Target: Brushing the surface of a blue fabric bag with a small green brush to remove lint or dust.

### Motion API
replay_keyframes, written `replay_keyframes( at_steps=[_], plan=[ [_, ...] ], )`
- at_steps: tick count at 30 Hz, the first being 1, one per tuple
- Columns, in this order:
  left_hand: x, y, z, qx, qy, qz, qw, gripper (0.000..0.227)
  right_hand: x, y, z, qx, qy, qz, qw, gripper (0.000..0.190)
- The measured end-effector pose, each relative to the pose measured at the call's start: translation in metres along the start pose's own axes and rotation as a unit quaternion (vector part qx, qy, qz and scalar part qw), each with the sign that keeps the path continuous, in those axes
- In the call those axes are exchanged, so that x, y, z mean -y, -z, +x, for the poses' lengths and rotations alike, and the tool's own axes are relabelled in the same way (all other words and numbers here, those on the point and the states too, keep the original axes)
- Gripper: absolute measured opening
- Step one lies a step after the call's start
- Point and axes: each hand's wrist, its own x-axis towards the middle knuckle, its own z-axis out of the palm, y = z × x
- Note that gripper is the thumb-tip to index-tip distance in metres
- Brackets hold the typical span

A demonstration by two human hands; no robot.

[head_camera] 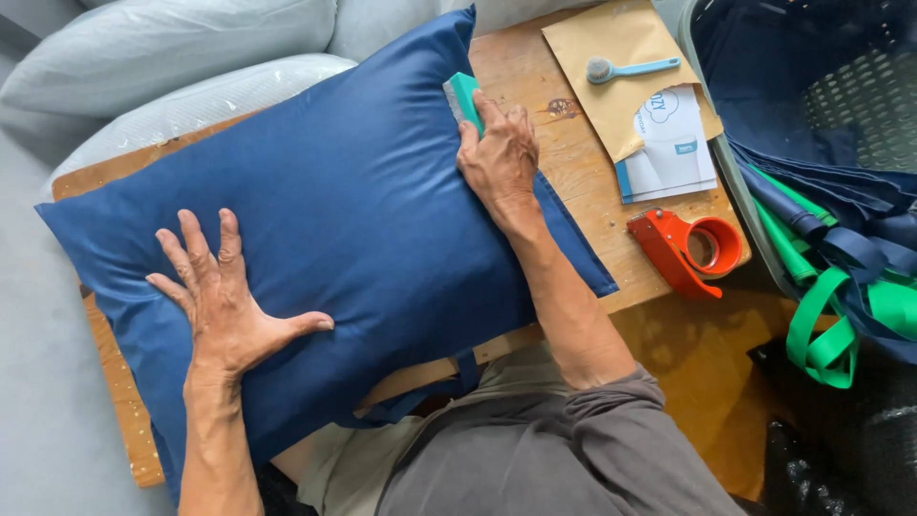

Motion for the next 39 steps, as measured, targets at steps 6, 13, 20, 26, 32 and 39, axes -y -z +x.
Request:
replay_keyframes(
  at_steps=[6,13,20,26,32,39],
  plan=[
    [-0.003,0.002,-0.003,0.010,0.000,0.002,1.000,0.161,-0.025,0.004,0.014,0.106,-0.098,0.010,0.990,0.041],
    [-0.005,0.011,-0.005,0.016,-0.007,0.006,1.000,0.158,0.026,0.041,-0.061,-0.167,0.109,0.078,0.977,0.047],
    [0.004,0.014,-0.002,0.039,-0.002,-0.014,0.999,0.163,0.120,0.021,-0.215,-0.035,0.344,0.097,0.933,0.062],
    [-0.008,0.027,-0.006,0.050,-0.001,-0.032,0.998,0.166,0.096,0.034,-0.198,-0.049,0.342,0.027,0.938,0.055],
    [-0.006,0.019,0.001,0.058,0.004,-0.006,0.998,0.167,0.040,0.056,-0.147,-0.083,0.228,-0.060,0.968,0.053],
    [-0.009,0.020,0.001,0.064,0.019,0.003,0.998,0.168,0.001,0.043,-0.119,-0.091,0.117,-0.012,0.989,0.060]
  ],
)
